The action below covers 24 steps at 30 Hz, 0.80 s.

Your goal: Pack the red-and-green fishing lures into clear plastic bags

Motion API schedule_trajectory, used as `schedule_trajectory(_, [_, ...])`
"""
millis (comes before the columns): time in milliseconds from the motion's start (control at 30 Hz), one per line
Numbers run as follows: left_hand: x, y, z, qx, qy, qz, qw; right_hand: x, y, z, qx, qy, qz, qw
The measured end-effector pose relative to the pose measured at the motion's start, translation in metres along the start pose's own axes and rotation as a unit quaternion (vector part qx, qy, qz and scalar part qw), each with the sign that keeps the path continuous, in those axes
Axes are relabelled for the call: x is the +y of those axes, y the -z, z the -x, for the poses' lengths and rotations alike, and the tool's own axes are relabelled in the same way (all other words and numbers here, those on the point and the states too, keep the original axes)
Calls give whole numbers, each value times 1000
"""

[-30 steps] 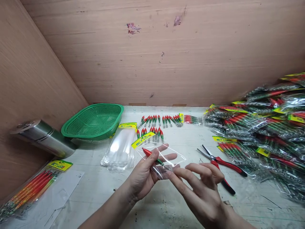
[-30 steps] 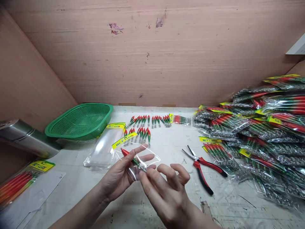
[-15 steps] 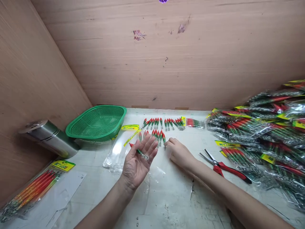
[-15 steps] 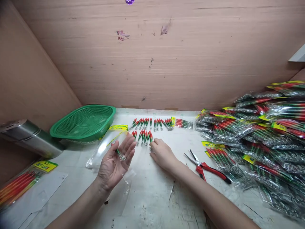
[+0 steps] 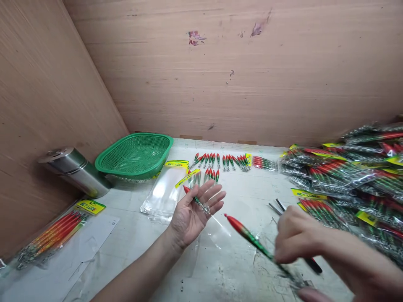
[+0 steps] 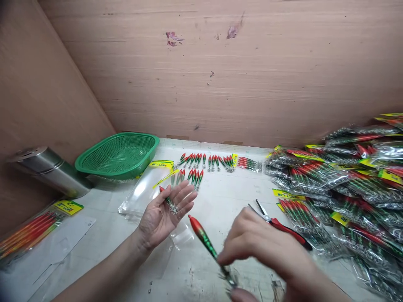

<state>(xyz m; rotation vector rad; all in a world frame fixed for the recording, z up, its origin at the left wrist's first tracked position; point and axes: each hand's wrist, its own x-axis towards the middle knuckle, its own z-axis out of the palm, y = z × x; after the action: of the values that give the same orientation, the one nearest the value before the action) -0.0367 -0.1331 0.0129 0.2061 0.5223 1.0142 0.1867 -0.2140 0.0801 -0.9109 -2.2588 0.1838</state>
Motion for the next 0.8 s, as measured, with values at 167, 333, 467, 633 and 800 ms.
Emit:
schedule_trajectory(167, [-10, -2, 6, -30, 44, -40, 998, -6, -41, -13, 16, 49, 108, 993])
schedule_trajectory(333, [-14, -2, 9, -60, 65, -51, 995, -2, -61, -14, 80, 72, 188, 976])
schedule_trajectory(467, [-17, 0, 8, -67, 73, -56, 993, -4, -64, -15, 113, 73, 203, 970])
schedule_trajectory(633, [-12, -2, 7, -50, 38, -25, 998, 23, -62, -27, 181, 21, 64, 981])
schedule_trajectory(800, [8, -5, 5, -6, -22, 22, 999, 84, -93, -47, 58, -143, 71, 985])
